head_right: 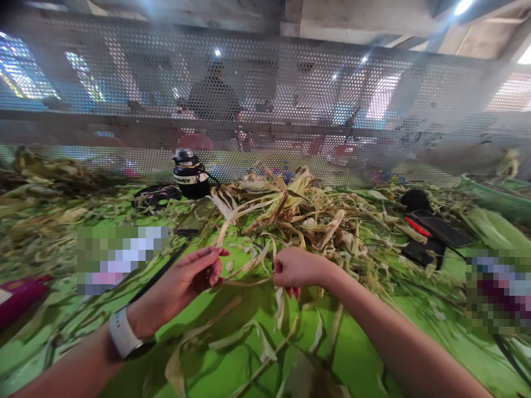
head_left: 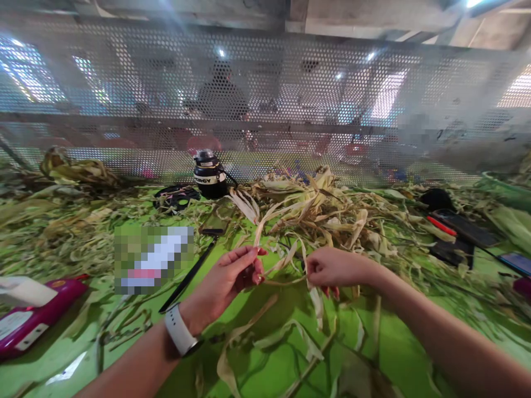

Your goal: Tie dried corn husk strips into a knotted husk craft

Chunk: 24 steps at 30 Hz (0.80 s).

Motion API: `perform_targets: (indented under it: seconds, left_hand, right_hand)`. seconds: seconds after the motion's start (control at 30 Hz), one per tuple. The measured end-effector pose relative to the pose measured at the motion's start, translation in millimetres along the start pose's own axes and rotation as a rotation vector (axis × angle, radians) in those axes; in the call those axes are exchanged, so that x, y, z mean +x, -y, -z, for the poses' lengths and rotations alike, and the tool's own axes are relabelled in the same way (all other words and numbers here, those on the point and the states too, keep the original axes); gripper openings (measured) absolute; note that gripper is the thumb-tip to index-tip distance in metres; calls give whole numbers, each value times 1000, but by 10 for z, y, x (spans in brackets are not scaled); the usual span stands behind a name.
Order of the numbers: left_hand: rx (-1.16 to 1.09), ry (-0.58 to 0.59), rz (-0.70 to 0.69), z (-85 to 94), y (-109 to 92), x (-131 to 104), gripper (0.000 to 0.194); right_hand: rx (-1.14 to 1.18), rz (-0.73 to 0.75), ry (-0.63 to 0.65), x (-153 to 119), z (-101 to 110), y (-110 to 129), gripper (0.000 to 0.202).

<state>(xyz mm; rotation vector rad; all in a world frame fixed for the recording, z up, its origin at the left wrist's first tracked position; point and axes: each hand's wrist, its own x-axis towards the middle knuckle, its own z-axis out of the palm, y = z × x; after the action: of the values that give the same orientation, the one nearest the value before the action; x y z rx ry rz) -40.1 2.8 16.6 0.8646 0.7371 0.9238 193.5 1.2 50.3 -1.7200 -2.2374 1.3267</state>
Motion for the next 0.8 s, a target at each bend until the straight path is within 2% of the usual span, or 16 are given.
perform_targets:
  seconds: [0.13,0.3,0.4,0.5,0.6,0.73,0.8]
  left_hand:
    - [-83,-80,-94,4,-34,16,15]
    - [-122,-148,-172,42,-33,39,17]
    - [-133,-171,-202,55,-26,52,18]
    - [-129,-173,-198,54,-20,58,19]
    - [-128,-160,-189,46,-19,52,18]
    - [-131,-178,-145,6,-25,27,14]
    - [-111,-156,-68,-31,-8,11,11]
  right_hand:
    - [66,64,-40,-23,145,-42,12]
    - [-52,207,-245,10,276,-126,17]
    - [-68,177,-309,88,247,-176,21]
    - [36,148,-292,201,170,-217,23]
    - [136,147,-331,269,147,-233,21]
    - [206,130,-399,162,275,-185,20]
    - [354,132,-479,57,347,-132,21]
